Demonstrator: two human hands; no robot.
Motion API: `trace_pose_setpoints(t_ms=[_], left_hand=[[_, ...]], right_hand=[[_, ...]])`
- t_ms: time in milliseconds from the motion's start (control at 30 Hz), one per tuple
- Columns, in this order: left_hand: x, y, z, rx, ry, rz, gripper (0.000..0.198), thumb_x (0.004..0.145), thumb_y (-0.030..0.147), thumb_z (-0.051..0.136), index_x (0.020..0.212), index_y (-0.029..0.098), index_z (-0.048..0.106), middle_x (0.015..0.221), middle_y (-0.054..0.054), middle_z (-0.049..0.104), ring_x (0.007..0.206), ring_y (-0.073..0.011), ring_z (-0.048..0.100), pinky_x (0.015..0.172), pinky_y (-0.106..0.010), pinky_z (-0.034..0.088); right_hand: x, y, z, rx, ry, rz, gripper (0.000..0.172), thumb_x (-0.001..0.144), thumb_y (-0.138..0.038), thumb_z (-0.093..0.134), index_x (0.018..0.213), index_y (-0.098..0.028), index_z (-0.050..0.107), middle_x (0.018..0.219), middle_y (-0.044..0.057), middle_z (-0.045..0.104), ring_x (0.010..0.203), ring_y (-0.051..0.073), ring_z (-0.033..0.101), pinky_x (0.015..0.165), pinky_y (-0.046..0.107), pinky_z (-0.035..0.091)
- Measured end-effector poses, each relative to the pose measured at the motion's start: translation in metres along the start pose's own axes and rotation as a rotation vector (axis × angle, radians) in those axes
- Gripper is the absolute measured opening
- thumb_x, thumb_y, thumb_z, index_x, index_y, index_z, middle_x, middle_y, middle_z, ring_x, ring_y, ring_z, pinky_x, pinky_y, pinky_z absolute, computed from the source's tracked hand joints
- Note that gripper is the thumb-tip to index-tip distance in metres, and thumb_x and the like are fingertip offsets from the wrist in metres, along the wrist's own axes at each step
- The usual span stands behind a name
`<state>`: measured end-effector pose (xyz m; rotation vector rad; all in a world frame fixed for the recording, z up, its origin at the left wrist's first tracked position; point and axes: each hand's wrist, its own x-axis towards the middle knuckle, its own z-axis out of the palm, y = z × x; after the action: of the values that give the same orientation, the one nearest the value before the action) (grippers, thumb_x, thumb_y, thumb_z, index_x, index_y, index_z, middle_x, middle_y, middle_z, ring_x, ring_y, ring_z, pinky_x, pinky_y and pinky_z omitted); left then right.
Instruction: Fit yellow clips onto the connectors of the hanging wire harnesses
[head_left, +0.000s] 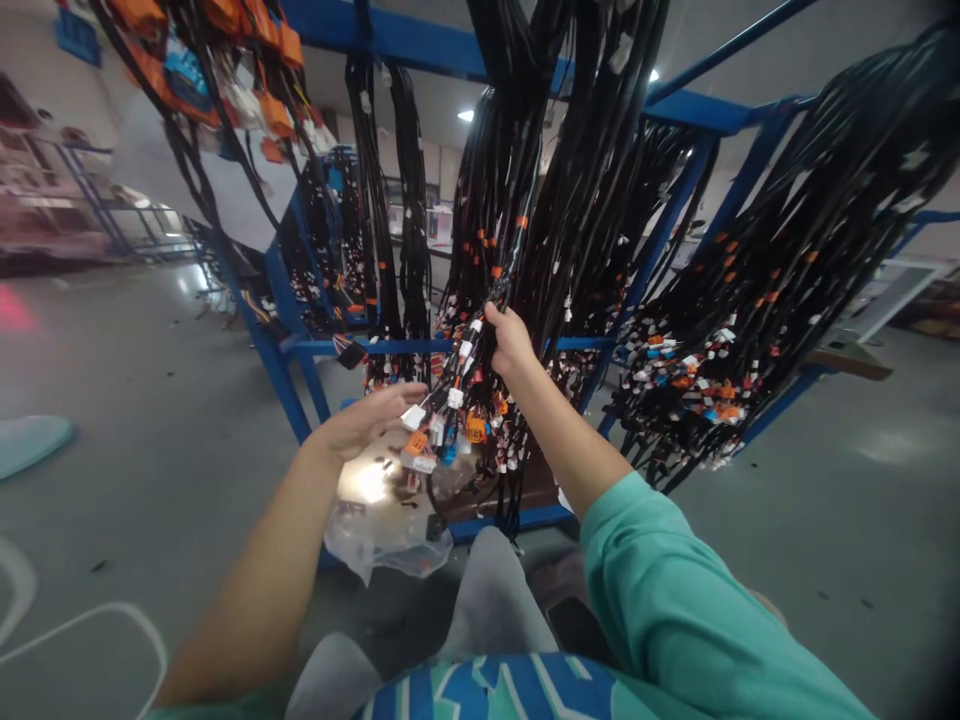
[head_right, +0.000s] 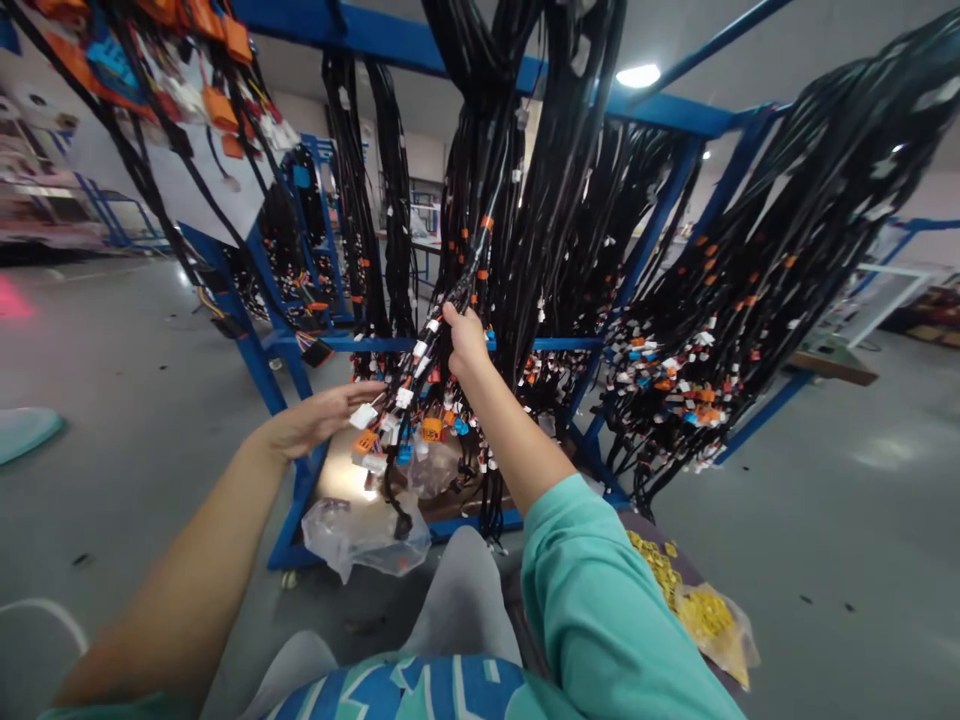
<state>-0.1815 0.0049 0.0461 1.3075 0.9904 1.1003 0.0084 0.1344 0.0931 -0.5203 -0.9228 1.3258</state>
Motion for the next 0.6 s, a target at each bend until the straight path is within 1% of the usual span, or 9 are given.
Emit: trace_pose_setpoints(t_ms=[67, 133, 200, 267, 300, 367, 467, 533, 600], left_hand=[[0.002, 0.013, 0.001, 0.081, 0.089, 0.06, 0.058, 0.057, 0.048, 0.078, 0.105, 0.018, 0.064, 0.111, -0.013, 0.065, 0.104, -0.0256, 0.059, 0.084, -0.032, 0.045], [0.009, 0.024, 0.011, 0.154, 0.129, 0.094, 0.057, 0.06, 0.048, 0.077, 0.106, 0.018, 0.063, 0.112, -0.013, 0.065, 0.104, -0.0252, 0.059, 0.083, -0.033, 0.044], [0.022, 0.03, 0.027, 0.174, 0.096, 0.132, 0.055, 0.059, 0.046, 0.078, 0.103, 0.016, 0.064, 0.105, -0.012, 0.067, 0.097, -0.0231, 0.061, 0.079, -0.031, 0.044], [0.036, 0.032, 0.044, 0.12, -0.024, 0.15, 0.05, 0.058, 0.046, 0.078, 0.095, 0.015, 0.064, 0.092, -0.009, 0.07, 0.081, -0.02, 0.063, 0.072, -0.03, 0.047], [0.042, 0.032, 0.051, 0.076, -0.076, 0.124, 0.047, 0.057, 0.045, 0.079, 0.09, 0.015, 0.064, 0.083, -0.008, 0.07, 0.072, -0.0191, 0.063, 0.069, -0.031, 0.048], [0.051, 0.031, 0.061, 0.012, -0.12, 0.046, 0.04, 0.055, 0.039, 0.079, 0.08, 0.014, 0.062, 0.067, -0.005, 0.068, 0.06, -0.019, 0.063, 0.063, -0.033, 0.05], [0.055, 0.03, 0.067, -0.063, -0.12, -0.025, 0.027, 0.056, 0.024, 0.075, 0.075, 0.014, 0.059, 0.06, -0.005, 0.066, 0.055, -0.0211, 0.064, 0.056, -0.034, 0.051], [0.053, 0.03, 0.066, -0.117, -0.109, -0.024, 0.021, 0.057, 0.019, 0.07, 0.073, 0.014, 0.058, 0.059, -0.005, 0.066, 0.053, -0.0209, 0.064, 0.051, -0.032, 0.051], [0.051, 0.031, 0.065, -0.151, -0.093, -0.016, 0.017, 0.058, 0.017, 0.067, 0.073, 0.013, 0.059, 0.058, -0.005, 0.066, 0.05, -0.0192, 0.063, 0.048, -0.029, 0.05]], right_hand=[[-0.001, 0.0, 0.002, 0.034, 0.003, 0.022, 0.006, 0.078, -0.02, 0.057, 0.078, -0.021, 0.052, 0.059, -0.007, 0.056, 0.06, 0.013, 0.057, 0.074, 0.032, 0.052], [-0.002, 0.0, 0.004, 0.075, 0.011, 0.038, 0.006, 0.078, -0.021, 0.056, 0.077, -0.021, 0.051, 0.058, -0.006, 0.055, 0.059, 0.014, 0.057, 0.072, 0.034, 0.053], [-0.003, 0.0, 0.008, 0.094, 0.014, 0.038, 0.006, 0.078, -0.021, 0.055, 0.076, -0.021, 0.049, 0.057, -0.006, 0.054, 0.058, 0.015, 0.056, 0.07, 0.034, 0.054], [-0.004, -0.001, 0.013, 0.095, 0.012, 0.031, 0.007, 0.079, -0.02, 0.054, 0.075, -0.021, 0.049, 0.056, -0.006, 0.053, 0.056, 0.014, 0.055, 0.07, 0.034, 0.054], [-0.005, -0.002, 0.015, 0.095, 0.014, 0.027, 0.007, 0.08, -0.02, 0.054, 0.075, -0.021, 0.049, 0.056, -0.006, 0.052, 0.056, 0.014, 0.055, 0.07, 0.033, 0.053], [-0.006, -0.004, 0.018, 0.104, 0.02, 0.019, 0.006, 0.081, -0.02, 0.054, 0.077, -0.021, 0.05, 0.057, -0.006, 0.052, 0.057, 0.013, 0.055, 0.071, 0.032, 0.053], [-0.008, -0.007, 0.02, 0.105, -0.002, 0.032, 0.006, 0.082, -0.021, 0.054, 0.079, -0.021, 0.049, 0.058, -0.007, 0.053, 0.059, 0.013, 0.055, 0.071, 0.031, 0.053], [-0.007, -0.008, 0.017, 0.07, -0.071, 0.08, 0.009, 0.084, -0.028, 0.055, 0.08, -0.021, 0.05, 0.06, -0.005, 0.055, 0.063, 0.014, 0.057, 0.073, 0.032, 0.052], [-0.004, -0.01, 0.012, -0.007, -0.173, 0.115, 0.018, 0.085, -0.039, 0.053, 0.083, -0.021, 0.052, 0.064, -0.003, 0.058, 0.069, 0.016, 0.059, 0.074, 0.033, 0.052]])
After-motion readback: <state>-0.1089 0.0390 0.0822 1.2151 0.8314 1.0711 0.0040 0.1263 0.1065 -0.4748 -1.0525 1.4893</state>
